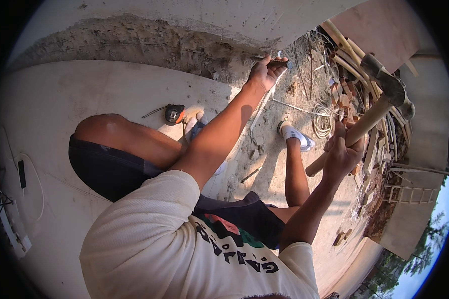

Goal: The person chips away concrete at the base of a wall with a hammer, then uses a tape measure and a marker to measure and mark distances on the floor and on a white board.

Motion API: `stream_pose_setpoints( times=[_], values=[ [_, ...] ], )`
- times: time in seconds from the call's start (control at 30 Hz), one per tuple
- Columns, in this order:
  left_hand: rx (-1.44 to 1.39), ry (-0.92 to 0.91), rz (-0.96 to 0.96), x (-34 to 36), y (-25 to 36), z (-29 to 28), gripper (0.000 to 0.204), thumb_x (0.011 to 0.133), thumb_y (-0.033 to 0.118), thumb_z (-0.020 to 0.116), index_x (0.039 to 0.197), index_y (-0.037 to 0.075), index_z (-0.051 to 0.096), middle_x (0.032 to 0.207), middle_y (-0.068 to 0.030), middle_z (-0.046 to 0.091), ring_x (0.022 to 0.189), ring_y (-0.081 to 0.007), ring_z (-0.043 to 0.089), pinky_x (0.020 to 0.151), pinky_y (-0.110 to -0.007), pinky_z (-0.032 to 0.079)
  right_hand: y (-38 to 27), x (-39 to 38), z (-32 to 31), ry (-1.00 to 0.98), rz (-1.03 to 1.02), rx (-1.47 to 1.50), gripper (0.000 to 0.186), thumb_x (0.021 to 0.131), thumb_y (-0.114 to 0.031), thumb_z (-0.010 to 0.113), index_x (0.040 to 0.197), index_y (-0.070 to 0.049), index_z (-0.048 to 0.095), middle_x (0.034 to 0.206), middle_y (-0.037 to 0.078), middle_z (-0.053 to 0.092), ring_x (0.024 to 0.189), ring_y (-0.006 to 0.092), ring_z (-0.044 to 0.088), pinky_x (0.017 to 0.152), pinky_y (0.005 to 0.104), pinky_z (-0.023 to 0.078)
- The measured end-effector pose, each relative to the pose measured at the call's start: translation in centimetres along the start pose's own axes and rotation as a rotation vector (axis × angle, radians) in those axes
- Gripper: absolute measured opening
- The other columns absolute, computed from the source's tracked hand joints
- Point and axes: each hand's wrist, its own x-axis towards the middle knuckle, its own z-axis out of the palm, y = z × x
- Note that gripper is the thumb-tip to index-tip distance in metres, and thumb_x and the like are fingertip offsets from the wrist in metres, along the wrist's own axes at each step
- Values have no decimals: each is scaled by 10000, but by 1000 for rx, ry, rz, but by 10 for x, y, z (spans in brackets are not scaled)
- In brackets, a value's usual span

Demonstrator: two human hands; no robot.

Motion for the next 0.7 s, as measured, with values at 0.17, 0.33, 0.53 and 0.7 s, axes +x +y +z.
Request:
stream_pose_setpoints(
  times=[0.17, 0.33, 0.53, 0.7],
  values=[
    [66, -29, 4, 4, 5, -3, 332, 1032, 260, 341, 944, -10, 514, 982, -190, 650, 925, -256, 658, 773, -331, 598, -60, 45, 6, 375, -355, 409, 113, 910, -15, 553, 872, -66, 459, 539, -6, 405, 410, 69, 367, 376, 227, 355],
    [42, -56, -32, 0, -11, -1, 363, 1034, 273, 335, 906, -4, 532, 978, -189, 658, 892, -244, 668, 770, -331, 597, 122, -16, 44, 62, -287, -439, 132, 841, -23, 561, 939, -3, 475, 669, 88, 525, 595, 205, 540, 612, 340, 477],
    [125, -89, 8, 6, 8, -12, 373, 1032, 285, 337, 894, 5, 540, 948, -178, 668, 883, -247, 675, 778, -337, 600, 66, -34, 9, -193, 334, -70, 124, 852, -35, 630, 928, -6, 536, 664, 33, 537, 427, 66, 448, 379, 225, 357],
    [118, -61, 13, 3, -1, -5, 375, 1034, 281, 323, 904, -3, 530, 933, -169, 651, 906, -256, 666, 793, -346, 600, -21, 12, -25, 169, -179, 109, 188, 891, -73, 646, 1010, 3, 522, 642, 21, 525, 493, 64, 458, 468, 207, 395]
  ],
)
